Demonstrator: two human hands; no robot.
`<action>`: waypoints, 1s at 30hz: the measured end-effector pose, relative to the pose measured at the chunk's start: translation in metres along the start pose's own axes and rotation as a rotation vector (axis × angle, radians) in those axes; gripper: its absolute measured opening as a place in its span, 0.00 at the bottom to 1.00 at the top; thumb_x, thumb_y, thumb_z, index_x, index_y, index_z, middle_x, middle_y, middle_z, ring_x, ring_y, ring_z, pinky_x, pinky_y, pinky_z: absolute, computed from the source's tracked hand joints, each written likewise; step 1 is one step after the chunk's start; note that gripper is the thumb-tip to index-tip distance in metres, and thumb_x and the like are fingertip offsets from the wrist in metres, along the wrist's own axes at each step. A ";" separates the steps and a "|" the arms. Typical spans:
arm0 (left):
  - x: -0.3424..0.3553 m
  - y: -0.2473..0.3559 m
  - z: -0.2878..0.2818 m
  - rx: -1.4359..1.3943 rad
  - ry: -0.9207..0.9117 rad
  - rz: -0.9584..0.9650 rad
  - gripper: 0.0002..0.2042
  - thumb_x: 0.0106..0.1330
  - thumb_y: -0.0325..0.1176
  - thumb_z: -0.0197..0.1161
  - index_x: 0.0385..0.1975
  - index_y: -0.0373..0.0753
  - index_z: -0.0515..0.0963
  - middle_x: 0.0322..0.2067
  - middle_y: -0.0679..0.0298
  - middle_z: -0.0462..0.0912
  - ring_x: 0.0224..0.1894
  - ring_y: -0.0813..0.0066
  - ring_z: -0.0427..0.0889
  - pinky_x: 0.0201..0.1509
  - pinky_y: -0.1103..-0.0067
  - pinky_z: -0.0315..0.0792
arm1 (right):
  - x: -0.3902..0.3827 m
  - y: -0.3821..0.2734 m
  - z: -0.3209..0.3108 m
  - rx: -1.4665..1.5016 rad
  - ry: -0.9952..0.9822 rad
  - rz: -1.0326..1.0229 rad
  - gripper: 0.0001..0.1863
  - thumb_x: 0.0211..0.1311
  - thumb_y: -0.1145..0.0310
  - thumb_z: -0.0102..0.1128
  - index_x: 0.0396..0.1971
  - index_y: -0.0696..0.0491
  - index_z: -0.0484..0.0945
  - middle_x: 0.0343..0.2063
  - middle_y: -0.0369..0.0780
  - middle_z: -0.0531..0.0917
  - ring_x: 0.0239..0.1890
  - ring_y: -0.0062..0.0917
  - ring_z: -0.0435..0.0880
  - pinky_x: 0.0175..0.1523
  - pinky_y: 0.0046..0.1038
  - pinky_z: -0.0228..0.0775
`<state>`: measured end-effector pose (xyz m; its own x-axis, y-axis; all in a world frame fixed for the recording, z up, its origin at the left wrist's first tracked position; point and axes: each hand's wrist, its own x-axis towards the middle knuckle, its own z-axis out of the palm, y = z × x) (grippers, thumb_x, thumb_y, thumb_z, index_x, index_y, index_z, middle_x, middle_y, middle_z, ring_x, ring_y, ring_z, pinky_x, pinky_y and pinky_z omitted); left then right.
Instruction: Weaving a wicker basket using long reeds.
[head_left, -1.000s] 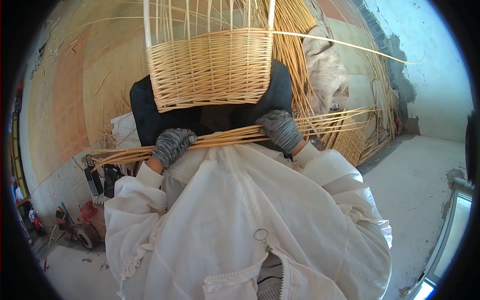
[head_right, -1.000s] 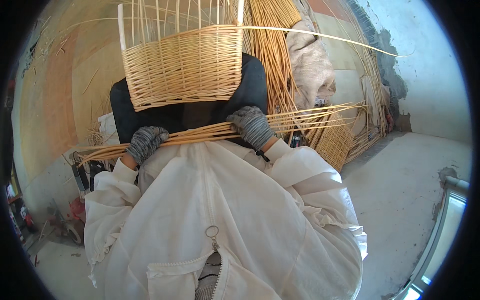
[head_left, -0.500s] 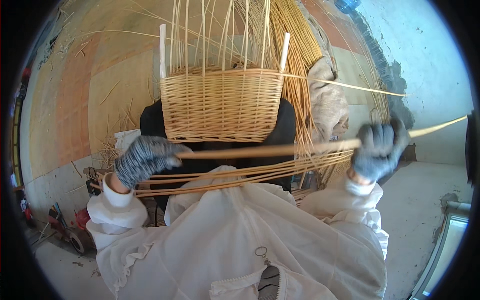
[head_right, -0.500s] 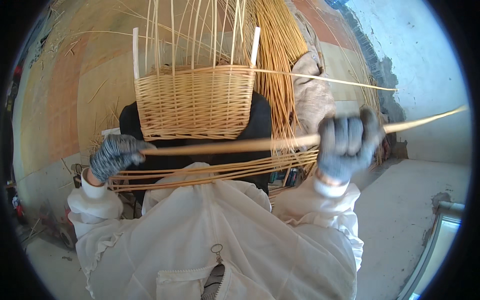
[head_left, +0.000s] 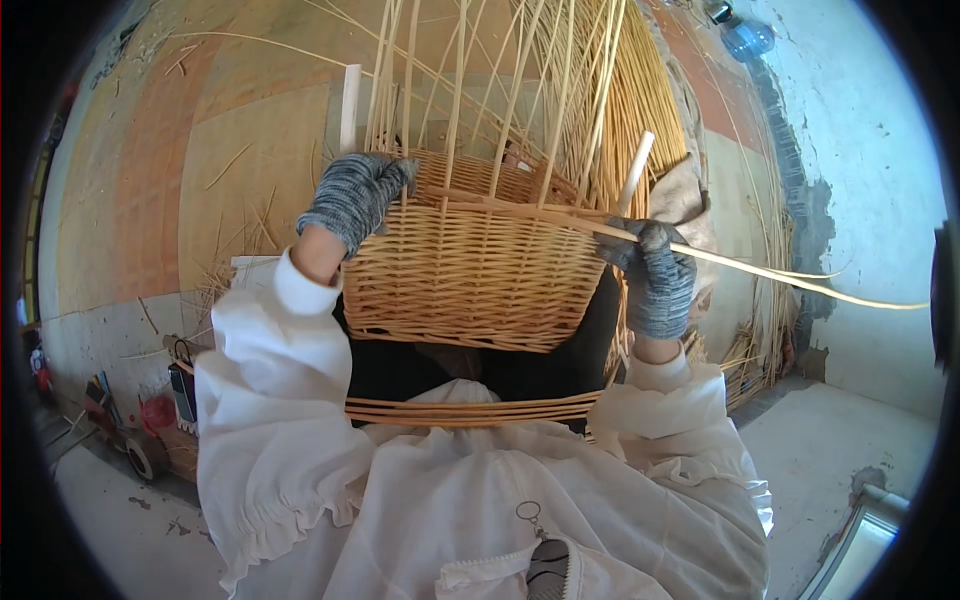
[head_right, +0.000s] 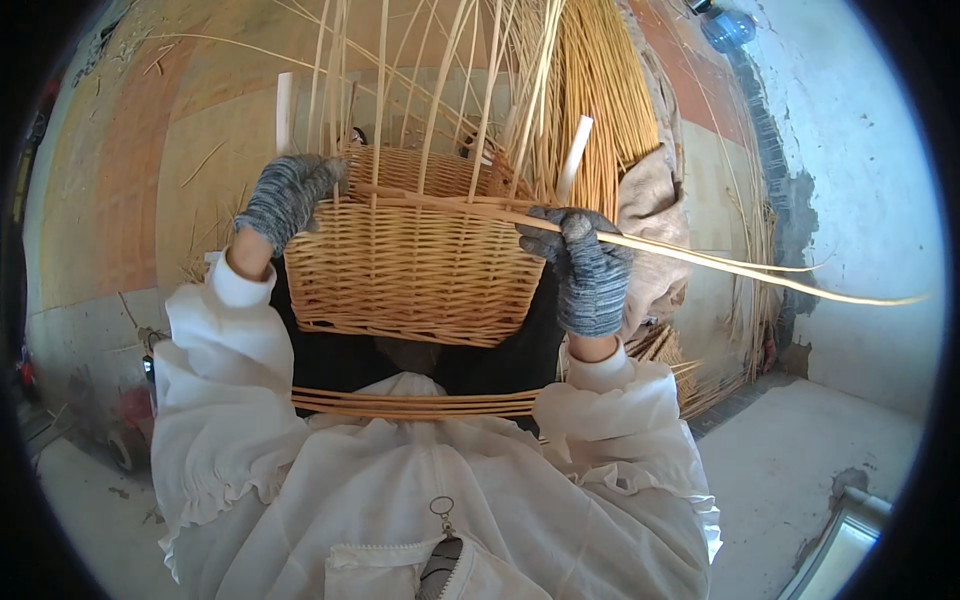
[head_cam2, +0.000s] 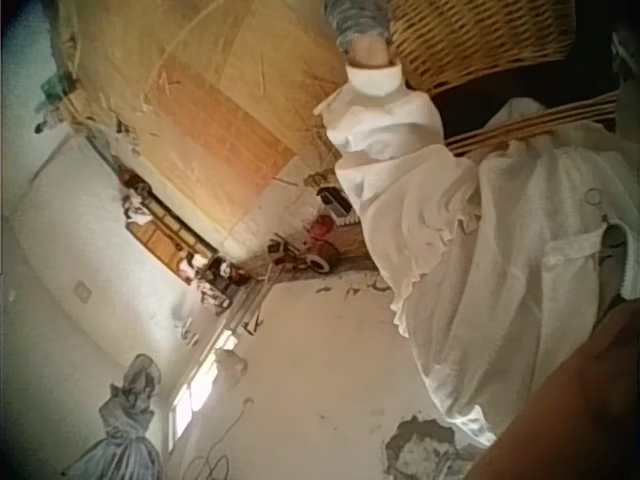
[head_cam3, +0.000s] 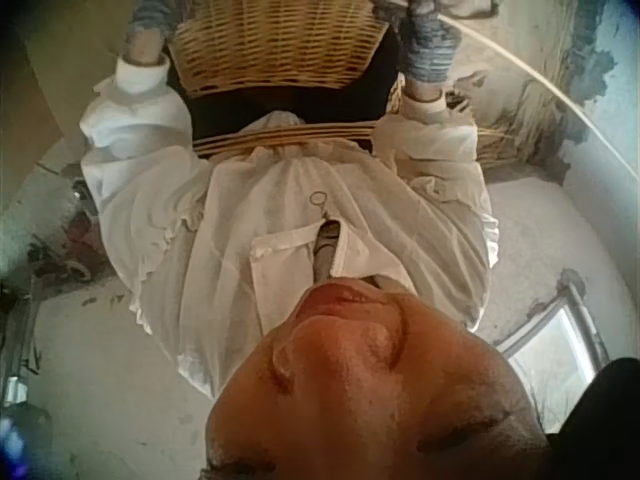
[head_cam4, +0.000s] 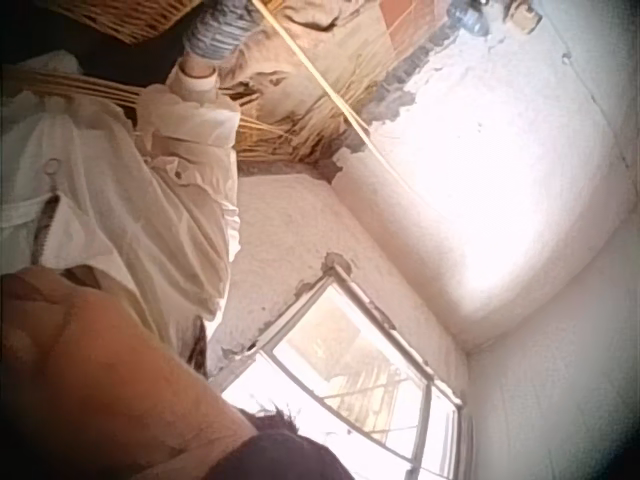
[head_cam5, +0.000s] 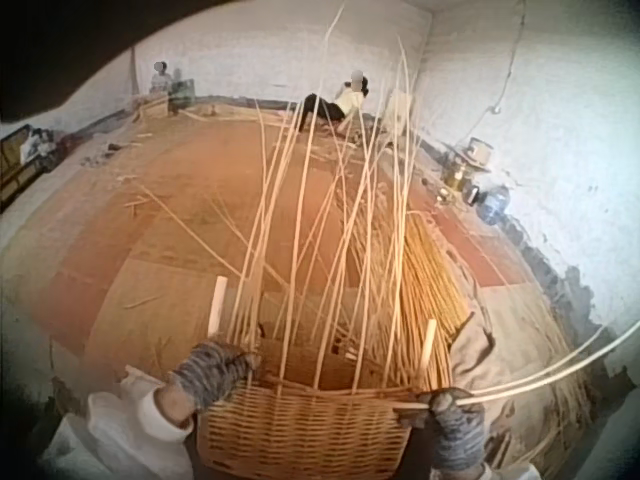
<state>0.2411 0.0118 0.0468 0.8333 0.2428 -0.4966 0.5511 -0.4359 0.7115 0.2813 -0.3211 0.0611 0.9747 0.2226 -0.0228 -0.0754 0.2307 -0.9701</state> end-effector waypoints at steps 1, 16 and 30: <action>0.003 -0.006 0.002 -0.002 -0.007 -0.008 0.18 0.67 0.41 0.57 0.45 0.31 0.76 0.28 0.60 0.79 0.25 0.77 0.77 0.17 0.81 0.72 | 0.001 0.007 0.002 0.008 0.012 0.022 0.18 0.60 0.60 0.60 0.36 0.64 0.75 0.34 0.50 0.82 0.35 0.35 0.84 0.40 0.34 0.80; -0.020 0.054 0.060 0.804 0.165 0.151 0.15 0.70 0.38 0.51 0.45 0.32 0.75 0.39 0.50 0.80 0.43 0.60 0.80 0.48 0.70 0.73 | -0.001 0.021 0.003 0.081 -0.188 0.252 0.23 0.60 0.57 0.60 0.41 0.65 0.74 0.40 0.52 0.81 0.33 0.37 0.85 0.39 0.32 0.81; 0.005 0.009 0.047 0.222 -0.119 0.389 0.22 0.62 0.47 0.61 0.47 0.34 0.73 0.41 0.50 0.80 0.46 0.59 0.79 0.52 0.73 0.71 | -0.004 0.008 -0.005 -0.430 -0.119 0.046 0.11 0.46 0.73 0.71 0.24 0.59 0.75 0.29 0.41 0.83 0.34 0.24 0.82 0.43 0.25 0.75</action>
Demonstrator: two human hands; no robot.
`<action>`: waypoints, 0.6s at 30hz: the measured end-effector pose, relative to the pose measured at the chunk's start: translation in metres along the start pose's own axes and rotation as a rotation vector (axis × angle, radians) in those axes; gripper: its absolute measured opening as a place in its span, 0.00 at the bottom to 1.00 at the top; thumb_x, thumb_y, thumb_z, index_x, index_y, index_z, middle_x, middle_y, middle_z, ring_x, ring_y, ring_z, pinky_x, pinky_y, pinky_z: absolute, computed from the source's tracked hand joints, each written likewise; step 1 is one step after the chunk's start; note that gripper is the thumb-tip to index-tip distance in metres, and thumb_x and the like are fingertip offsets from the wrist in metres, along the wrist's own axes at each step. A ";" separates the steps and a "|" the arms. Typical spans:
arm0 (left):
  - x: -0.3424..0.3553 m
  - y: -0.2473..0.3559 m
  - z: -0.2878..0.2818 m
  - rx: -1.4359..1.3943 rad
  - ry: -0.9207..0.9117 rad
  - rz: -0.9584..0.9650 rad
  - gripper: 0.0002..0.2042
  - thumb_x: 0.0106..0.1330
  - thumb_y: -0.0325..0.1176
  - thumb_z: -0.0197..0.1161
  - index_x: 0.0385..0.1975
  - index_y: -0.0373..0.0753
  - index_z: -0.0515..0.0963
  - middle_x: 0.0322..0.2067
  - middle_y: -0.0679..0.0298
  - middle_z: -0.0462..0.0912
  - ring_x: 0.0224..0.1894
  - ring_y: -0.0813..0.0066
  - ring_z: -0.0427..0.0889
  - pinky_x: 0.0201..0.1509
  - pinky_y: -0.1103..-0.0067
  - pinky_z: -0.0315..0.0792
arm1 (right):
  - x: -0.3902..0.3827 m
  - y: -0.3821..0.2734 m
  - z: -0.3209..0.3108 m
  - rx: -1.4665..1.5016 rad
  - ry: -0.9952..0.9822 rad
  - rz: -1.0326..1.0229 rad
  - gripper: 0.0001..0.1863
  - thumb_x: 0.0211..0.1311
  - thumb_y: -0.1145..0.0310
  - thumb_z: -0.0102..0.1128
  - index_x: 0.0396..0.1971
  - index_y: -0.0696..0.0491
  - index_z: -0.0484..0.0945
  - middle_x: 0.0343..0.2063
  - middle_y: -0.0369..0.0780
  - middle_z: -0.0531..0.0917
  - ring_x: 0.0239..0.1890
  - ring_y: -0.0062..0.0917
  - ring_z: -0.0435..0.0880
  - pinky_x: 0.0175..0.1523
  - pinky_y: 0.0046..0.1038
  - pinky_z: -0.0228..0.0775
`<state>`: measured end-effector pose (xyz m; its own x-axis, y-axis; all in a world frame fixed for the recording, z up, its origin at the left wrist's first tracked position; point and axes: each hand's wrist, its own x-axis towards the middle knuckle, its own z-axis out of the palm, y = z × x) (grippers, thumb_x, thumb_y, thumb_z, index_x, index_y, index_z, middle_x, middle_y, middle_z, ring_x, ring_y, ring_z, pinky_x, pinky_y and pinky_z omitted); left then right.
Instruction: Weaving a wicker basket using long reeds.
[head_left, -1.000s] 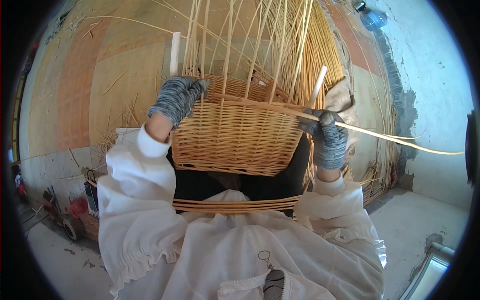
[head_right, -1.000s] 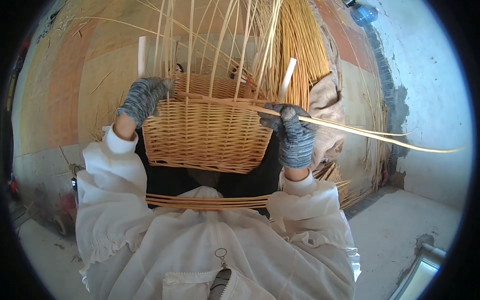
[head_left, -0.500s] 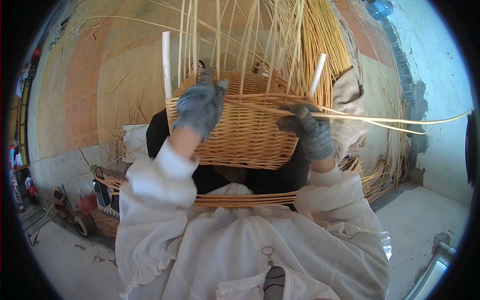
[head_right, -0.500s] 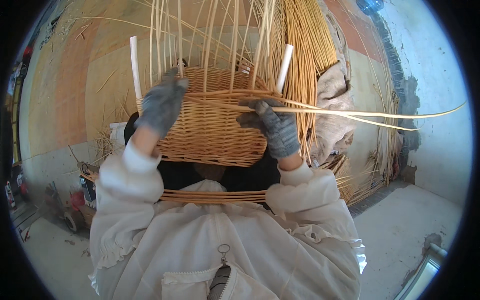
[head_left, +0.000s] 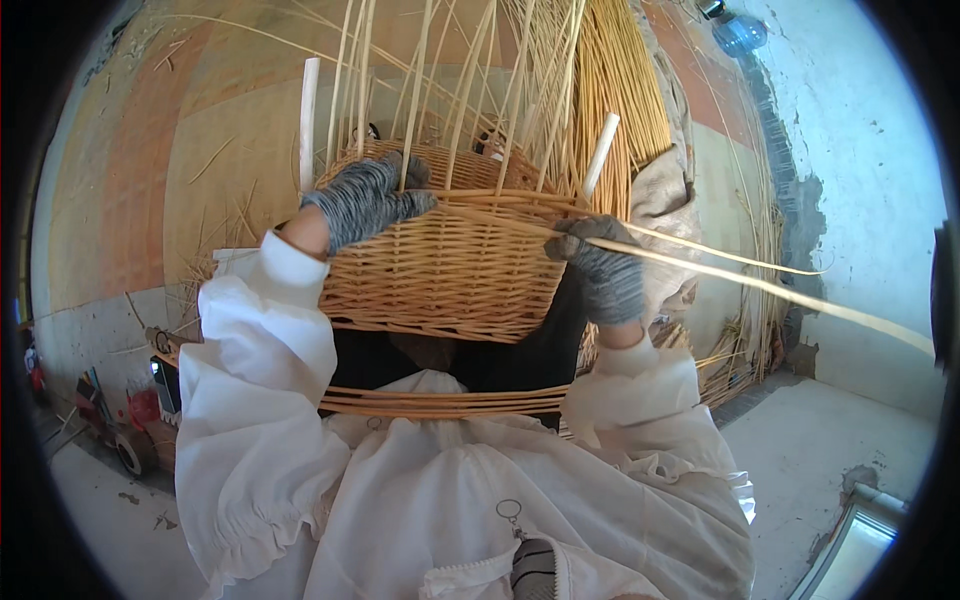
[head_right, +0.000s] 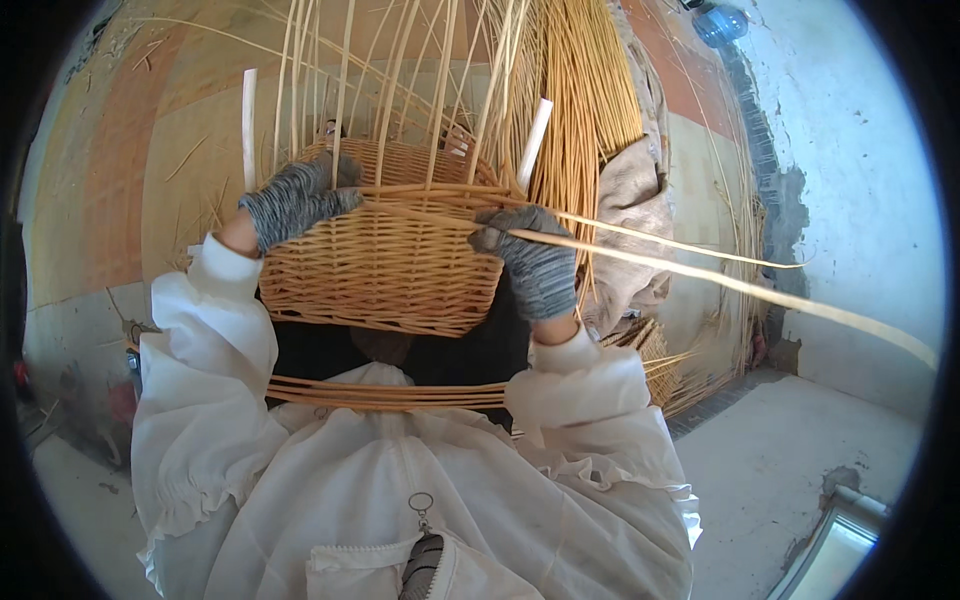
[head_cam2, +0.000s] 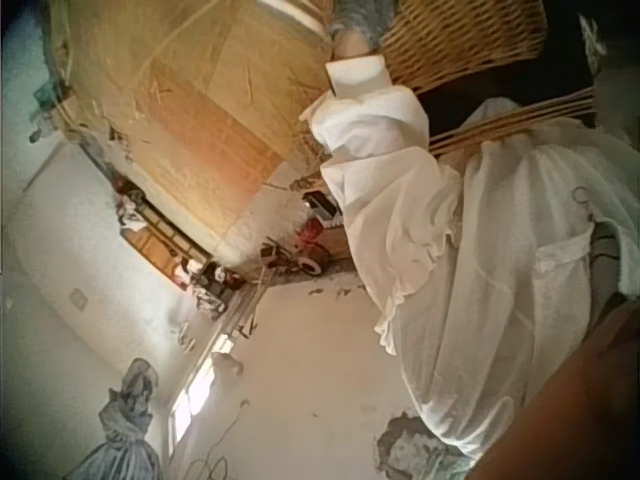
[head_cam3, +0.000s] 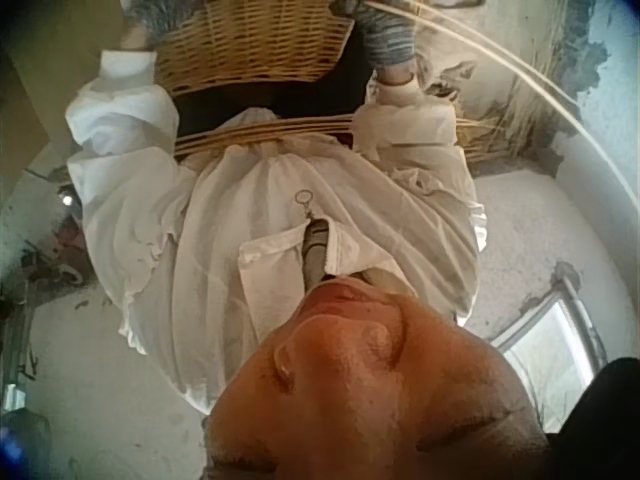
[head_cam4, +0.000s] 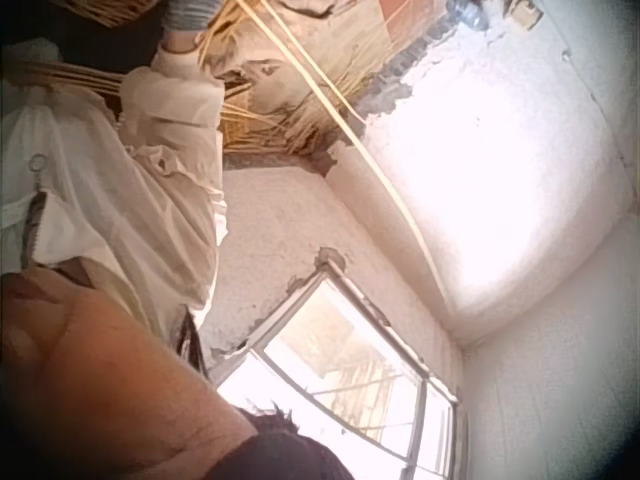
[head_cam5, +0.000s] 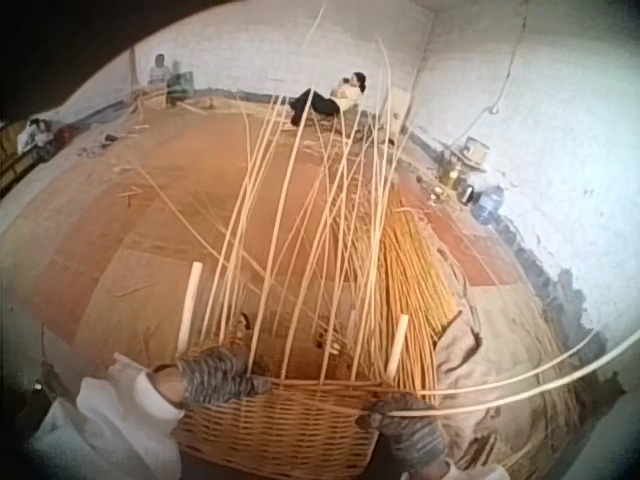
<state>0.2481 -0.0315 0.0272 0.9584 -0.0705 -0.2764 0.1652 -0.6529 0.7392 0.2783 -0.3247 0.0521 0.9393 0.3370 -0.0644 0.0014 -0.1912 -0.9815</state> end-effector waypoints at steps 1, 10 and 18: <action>0.000 0.001 0.002 -0.010 0.027 -0.012 0.20 0.61 0.47 0.62 0.42 0.36 0.75 0.37 0.53 0.82 0.42 0.59 0.80 0.48 0.72 0.72 | 0.008 -0.003 -0.002 0.193 0.021 0.121 0.12 0.44 0.74 0.73 0.23 0.59 0.75 0.28 0.41 0.82 0.35 0.24 0.82 0.44 0.25 0.75; -0.005 0.002 0.021 0.037 0.247 -0.190 0.19 0.61 0.51 0.60 0.36 0.38 0.77 0.32 0.54 0.82 0.38 0.57 0.81 0.45 0.68 0.72 | 0.119 -0.067 0.008 -0.944 -0.392 -0.897 0.08 0.50 0.77 0.65 0.32 0.54 0.79 0.31 0.40 0.84 0.35 0.29 0.84 0.42 0.30 0.79; 0.008 0.027 0.023 0.210 0.302 -0.480 0.24 0.67 0.53 0.46 0.42 0.37 0.77 0.38 0.51 0.82 0.43 0.52 0.80 0.50 0.64 0.71 | 0.208 -0.072 0.135 -1.377 -0.236 -0.430 0.41 0.50 0.65 0.68 0.64 0.46 0.58 0.64 0.56 0.56 0.61 0.45 0.67 0.64 0.28 0.63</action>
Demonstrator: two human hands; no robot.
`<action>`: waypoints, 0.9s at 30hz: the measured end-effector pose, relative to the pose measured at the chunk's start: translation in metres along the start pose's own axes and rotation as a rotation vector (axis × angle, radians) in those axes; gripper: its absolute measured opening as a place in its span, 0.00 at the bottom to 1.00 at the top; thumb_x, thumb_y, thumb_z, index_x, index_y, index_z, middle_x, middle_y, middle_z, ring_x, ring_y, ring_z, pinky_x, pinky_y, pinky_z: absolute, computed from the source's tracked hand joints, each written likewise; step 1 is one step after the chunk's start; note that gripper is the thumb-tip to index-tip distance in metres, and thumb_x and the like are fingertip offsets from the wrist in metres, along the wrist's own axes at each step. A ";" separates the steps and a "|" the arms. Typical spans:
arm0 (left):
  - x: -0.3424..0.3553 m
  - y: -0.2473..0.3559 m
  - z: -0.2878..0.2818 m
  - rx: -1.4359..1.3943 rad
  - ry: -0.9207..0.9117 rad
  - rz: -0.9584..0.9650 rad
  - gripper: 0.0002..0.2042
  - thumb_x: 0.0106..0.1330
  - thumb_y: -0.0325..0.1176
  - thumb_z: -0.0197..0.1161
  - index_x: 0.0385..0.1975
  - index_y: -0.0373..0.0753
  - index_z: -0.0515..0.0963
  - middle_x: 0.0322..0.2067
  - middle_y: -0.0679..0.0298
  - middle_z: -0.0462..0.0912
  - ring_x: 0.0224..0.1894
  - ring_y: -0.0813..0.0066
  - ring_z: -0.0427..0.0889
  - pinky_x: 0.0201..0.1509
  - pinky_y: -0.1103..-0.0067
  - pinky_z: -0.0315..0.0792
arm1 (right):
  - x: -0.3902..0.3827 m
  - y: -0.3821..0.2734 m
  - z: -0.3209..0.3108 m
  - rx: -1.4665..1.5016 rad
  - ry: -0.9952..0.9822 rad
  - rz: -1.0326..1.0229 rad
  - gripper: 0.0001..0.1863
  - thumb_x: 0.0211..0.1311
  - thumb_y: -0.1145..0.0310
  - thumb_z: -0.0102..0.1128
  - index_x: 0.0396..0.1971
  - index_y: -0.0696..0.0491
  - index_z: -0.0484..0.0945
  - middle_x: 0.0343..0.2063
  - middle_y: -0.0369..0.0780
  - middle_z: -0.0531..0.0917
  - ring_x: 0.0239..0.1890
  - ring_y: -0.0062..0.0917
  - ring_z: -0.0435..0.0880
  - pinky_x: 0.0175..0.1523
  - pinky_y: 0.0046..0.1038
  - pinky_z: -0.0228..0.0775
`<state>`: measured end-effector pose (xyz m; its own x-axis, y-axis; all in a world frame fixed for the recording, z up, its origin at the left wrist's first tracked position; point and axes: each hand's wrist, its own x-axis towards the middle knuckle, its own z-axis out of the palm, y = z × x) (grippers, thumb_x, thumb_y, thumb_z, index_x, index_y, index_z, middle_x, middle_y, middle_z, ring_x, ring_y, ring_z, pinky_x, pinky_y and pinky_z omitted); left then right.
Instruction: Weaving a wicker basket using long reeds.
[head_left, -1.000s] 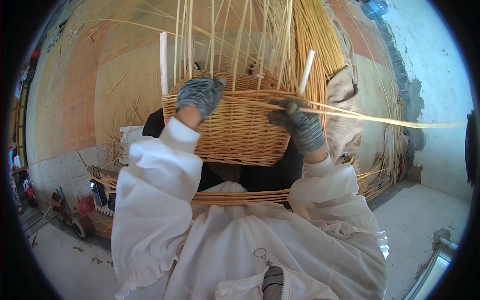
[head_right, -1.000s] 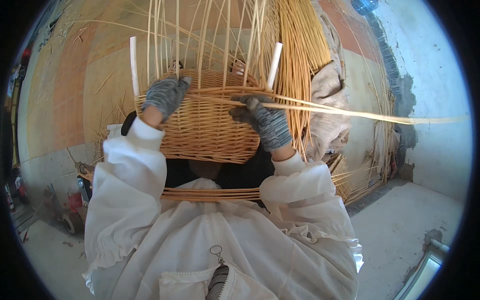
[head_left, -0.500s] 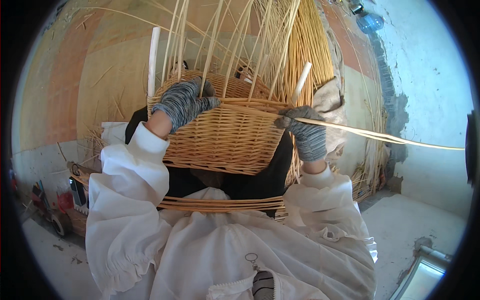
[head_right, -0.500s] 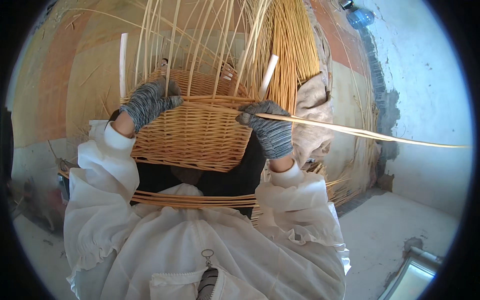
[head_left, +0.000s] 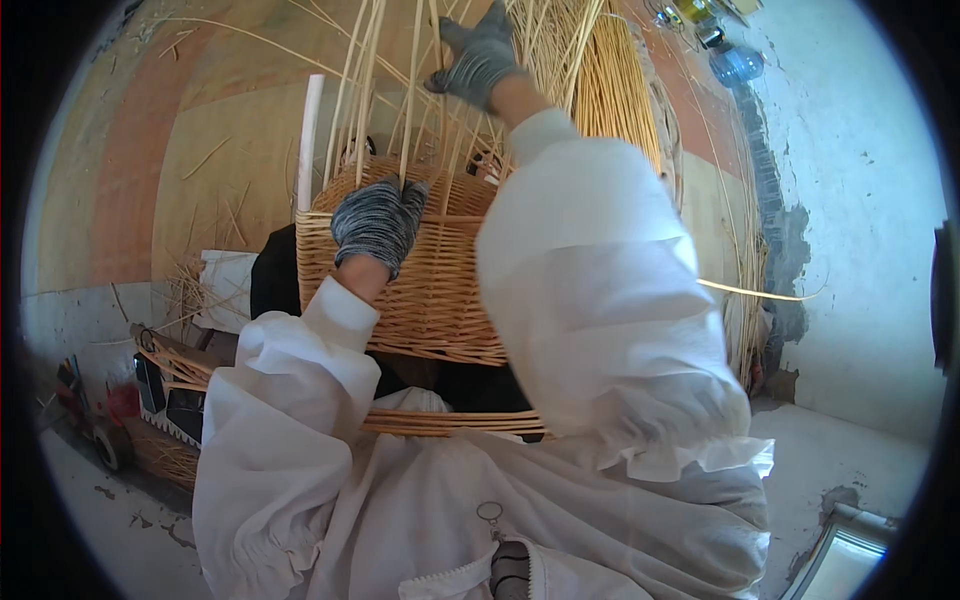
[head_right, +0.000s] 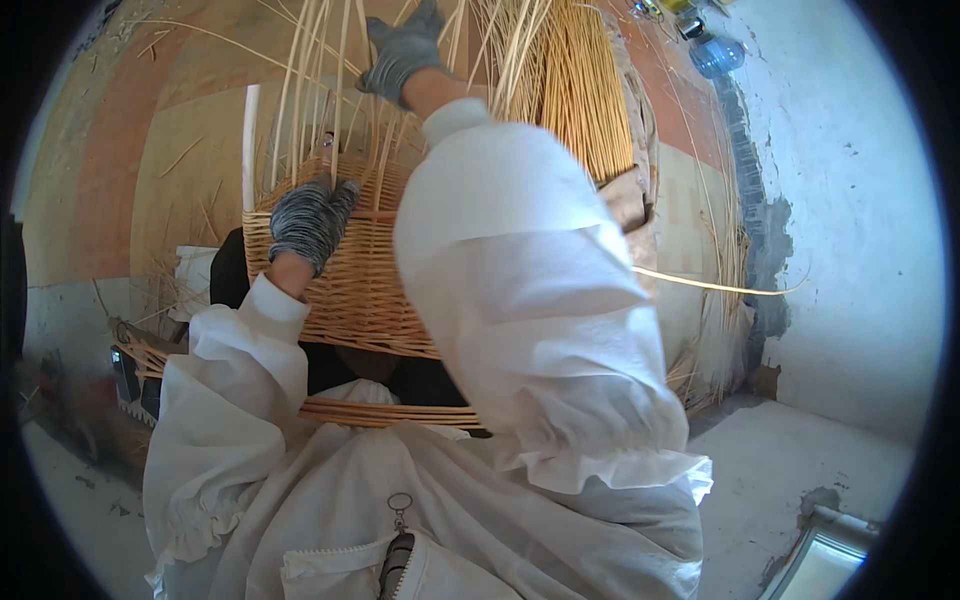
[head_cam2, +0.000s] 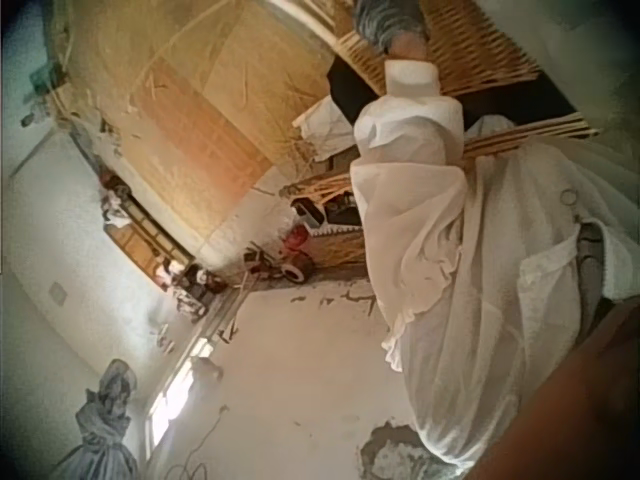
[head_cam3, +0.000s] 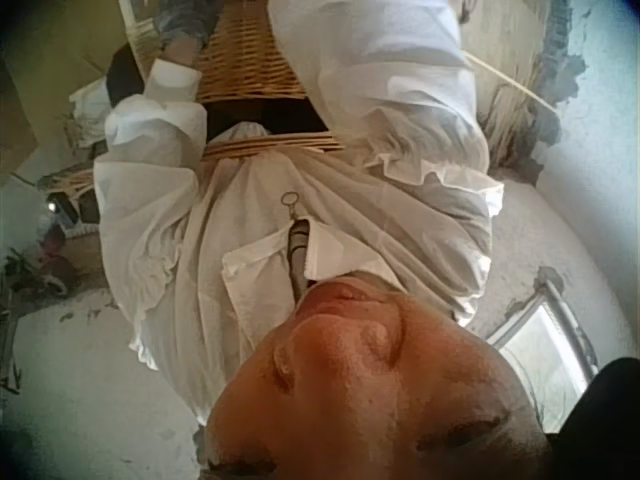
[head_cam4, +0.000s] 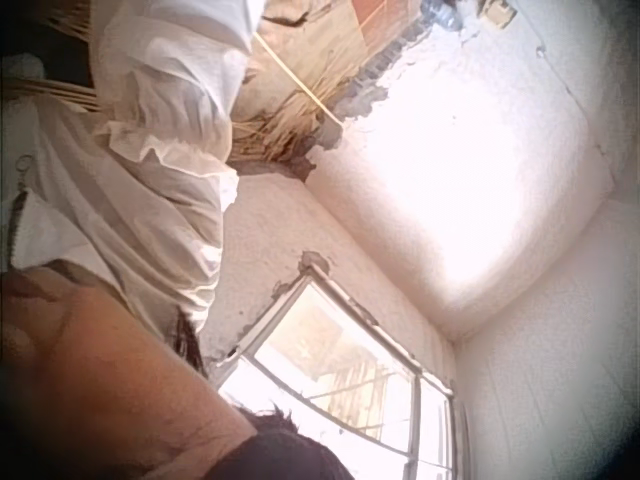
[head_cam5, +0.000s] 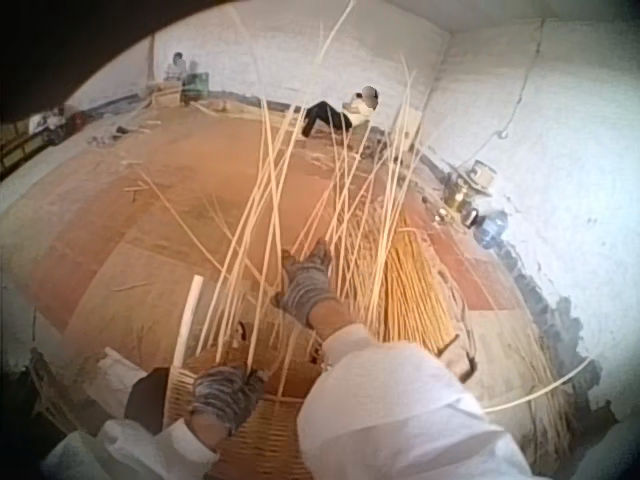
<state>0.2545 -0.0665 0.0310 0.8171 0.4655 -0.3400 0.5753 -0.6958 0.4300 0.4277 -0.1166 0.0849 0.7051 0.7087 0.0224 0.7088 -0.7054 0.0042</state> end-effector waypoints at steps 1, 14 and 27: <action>0.000 0.001 -0.001 -0.010 -0.002 -0.017 0.24 0.66 0.52 0.48 0.44 0.35 0.76 0.37 0.49 0.82 0.43 0.51 0.80 0.49 0.64 0.71 | 0.003 -0.004 0.012 -0.133 0.065 0.064 0.42 0.51 0.65 0.66 0.66 0.45 0.54 0.64 0.55 0.56 0.60 0.44 0.69 0.62 0.28 0.65; 0.016 -0.013 0.006 -0.062 -0.082 0.104 0.26 0.61 0.56 0.54 0.40 0.36 0.79 0.39 0.50 0.81 0.45 0.53 0.79 0.52 0.66 0.70 | -0.160 0.016 0.017 1.681 0.760 0.152 0.15 0.70 0.60 0.44 0.30 0.57 0.67 0.16 0.38 0.72 0.15 0.22 0.72 0.25 0.28 0.74; 0.006 0.013 -0.004 -0.027 -0.196 0.050 0.38 0.53 0.68 0.55 0.45 0.32 0.77 0.44 0.48 0.80 0.50 0.53 0.78 0.55 0.67 0.69 | -0.202 -0.016 0.006 1.422 0.672 0.047 0.11 0.67 0.61 0.50 0.30 0.53 0.71 0.18 0.38 0.73 0.21 0.26 0.74 0.29 0.27 0.71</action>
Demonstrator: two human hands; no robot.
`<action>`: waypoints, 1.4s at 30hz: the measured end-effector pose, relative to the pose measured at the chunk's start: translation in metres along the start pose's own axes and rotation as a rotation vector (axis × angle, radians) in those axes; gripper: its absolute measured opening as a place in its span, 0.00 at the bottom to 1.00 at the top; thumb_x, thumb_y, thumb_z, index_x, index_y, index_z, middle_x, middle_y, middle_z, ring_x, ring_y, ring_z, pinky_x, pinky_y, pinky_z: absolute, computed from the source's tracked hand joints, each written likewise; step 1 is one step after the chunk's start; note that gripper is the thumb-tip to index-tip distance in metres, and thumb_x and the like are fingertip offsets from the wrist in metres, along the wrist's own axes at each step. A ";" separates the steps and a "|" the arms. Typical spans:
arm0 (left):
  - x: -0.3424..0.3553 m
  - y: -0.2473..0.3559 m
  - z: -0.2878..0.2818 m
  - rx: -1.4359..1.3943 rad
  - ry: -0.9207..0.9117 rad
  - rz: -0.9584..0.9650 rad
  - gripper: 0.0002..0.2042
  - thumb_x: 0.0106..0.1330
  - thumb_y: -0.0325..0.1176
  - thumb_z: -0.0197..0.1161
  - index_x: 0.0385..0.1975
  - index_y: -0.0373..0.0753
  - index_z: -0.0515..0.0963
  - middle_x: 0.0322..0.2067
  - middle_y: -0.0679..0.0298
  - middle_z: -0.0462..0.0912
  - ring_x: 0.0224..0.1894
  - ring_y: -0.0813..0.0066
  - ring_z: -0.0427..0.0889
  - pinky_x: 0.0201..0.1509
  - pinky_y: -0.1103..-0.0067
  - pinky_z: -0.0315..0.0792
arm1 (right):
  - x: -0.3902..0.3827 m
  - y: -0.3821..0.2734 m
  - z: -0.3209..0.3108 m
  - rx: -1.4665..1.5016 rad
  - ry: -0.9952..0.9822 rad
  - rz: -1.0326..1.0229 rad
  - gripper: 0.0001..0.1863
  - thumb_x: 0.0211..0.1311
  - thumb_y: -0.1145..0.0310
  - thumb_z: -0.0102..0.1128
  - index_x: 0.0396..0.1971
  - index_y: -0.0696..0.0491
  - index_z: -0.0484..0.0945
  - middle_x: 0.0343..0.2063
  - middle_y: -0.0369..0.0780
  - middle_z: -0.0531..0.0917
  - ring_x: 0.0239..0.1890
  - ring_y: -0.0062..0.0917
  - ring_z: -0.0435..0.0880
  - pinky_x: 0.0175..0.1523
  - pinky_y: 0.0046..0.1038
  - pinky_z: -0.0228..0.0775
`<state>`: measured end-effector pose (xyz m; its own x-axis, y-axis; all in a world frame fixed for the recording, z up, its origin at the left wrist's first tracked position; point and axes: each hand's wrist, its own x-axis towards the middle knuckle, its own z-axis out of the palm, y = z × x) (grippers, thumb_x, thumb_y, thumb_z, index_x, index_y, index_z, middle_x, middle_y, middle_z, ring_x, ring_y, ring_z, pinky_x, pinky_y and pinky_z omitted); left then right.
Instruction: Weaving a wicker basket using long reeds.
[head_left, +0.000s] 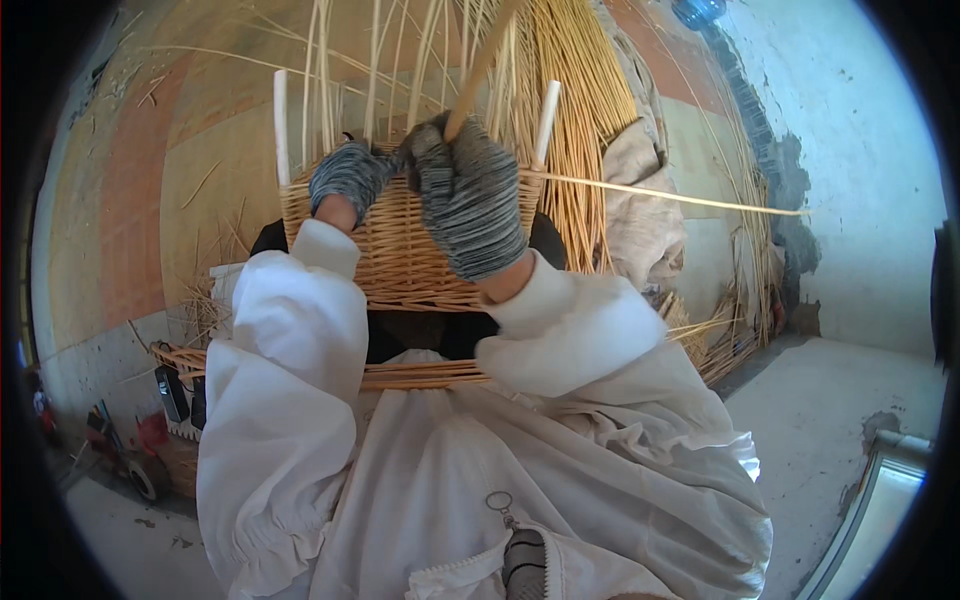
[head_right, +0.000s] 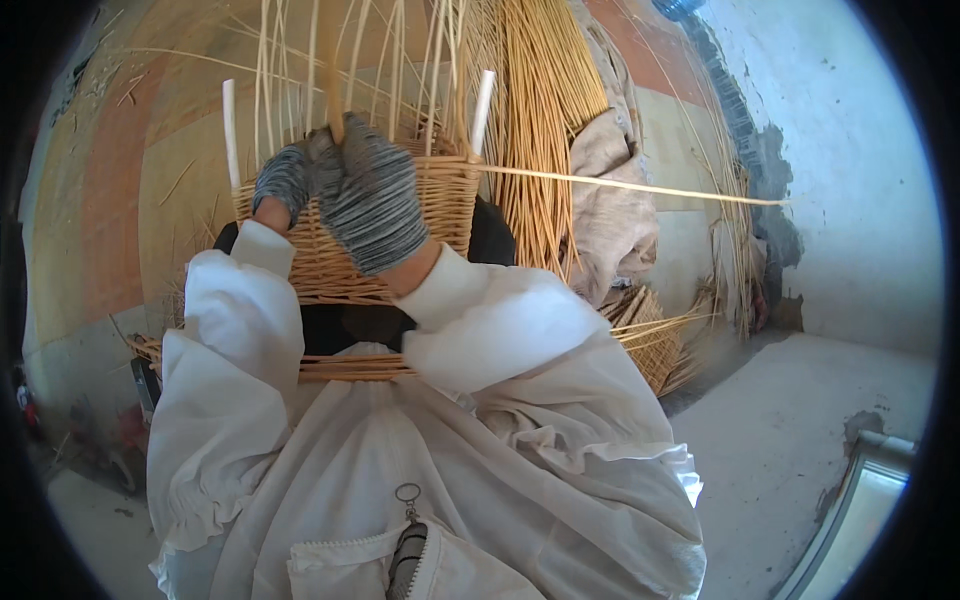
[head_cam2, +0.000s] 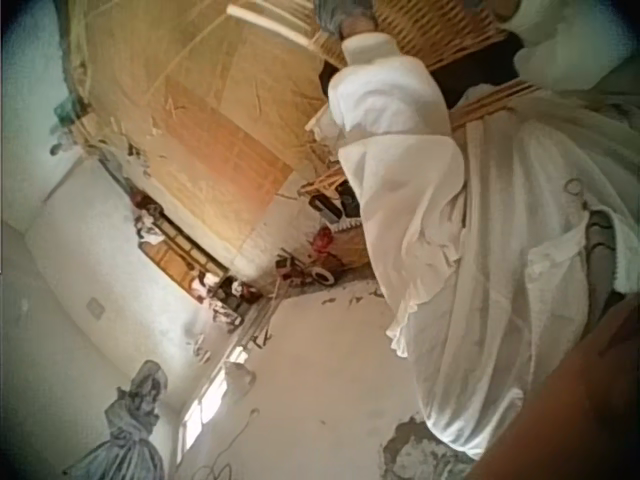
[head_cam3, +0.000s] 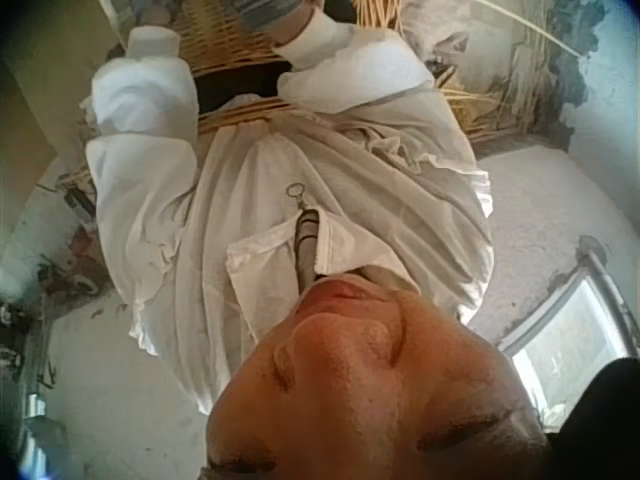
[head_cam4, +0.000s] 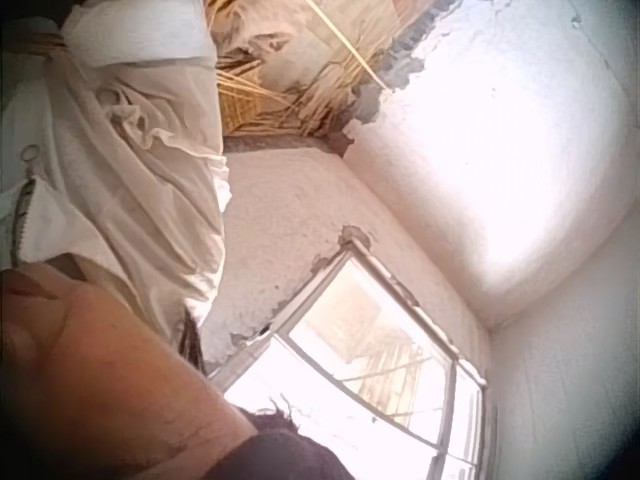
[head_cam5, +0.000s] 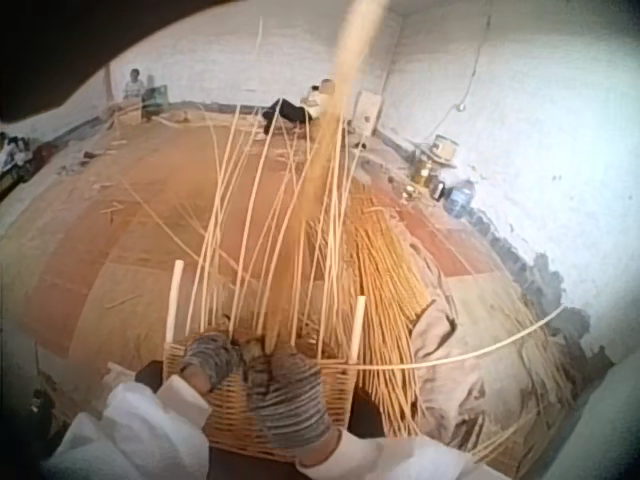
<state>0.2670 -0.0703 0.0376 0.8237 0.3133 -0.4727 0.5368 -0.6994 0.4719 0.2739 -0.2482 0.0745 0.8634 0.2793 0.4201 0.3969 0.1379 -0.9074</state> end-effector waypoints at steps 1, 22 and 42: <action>-0.002 -0.001 -0.001 0.011 0.049 0.034 0.39 0.52 0.70 0.54 0.45 0.34 0.78 0.45 0.51 0.80 0.49 0.53 0.78 0.56 0.67 0.69 | 0.001 -0.002 0.001 -0.162 -0.131 -0.056 0.10 0.67 0.61 0.51 0.31 0.52 0.71 0.18 0.37 0.72 0.21 0.26 0.74 0.28 0.27 0.70; 0.017 0.070 0.050 -0.192 -0.087 0.245 0.18 0.57 0.46 0.65 0.34 0.36 0.80 0.31 0.54 0.82 0.37 0.61 0.81 0.46 0.70 0.73 | 0.088 0.024 -0.147 -0.347 -0.222 0.196 0.15 0.48 0.81 0.64 0.38 0.54 0.75 0.42 0.49 0.78 0.39 0.30 0.80 0.43 0.28 0.77; 0.008 0.084 0.077 0.087 0.346 -0.002 0.20 0.64 0.50 0.49 0.39 0.39 0.76 0.28 0.54 0.83 0.34 0.47 0.81 0.44 0.61 0.72 | 0.187 0.047 -0.006 0.024 0.197 0.257 0.09 0.56 0.68 0.58 0.28 0.59 0.79 0.21 0.37 0.76 0.19 0.19 0.73 0.22 0.23 0.64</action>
<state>0.3045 -0.1765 0.0164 0.8435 0.5038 -0.1864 0.5336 -0.7459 0.3986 0.4558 -0.1957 0.1106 0.9789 0.1191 0.1658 0.1529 0.1100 -0.9821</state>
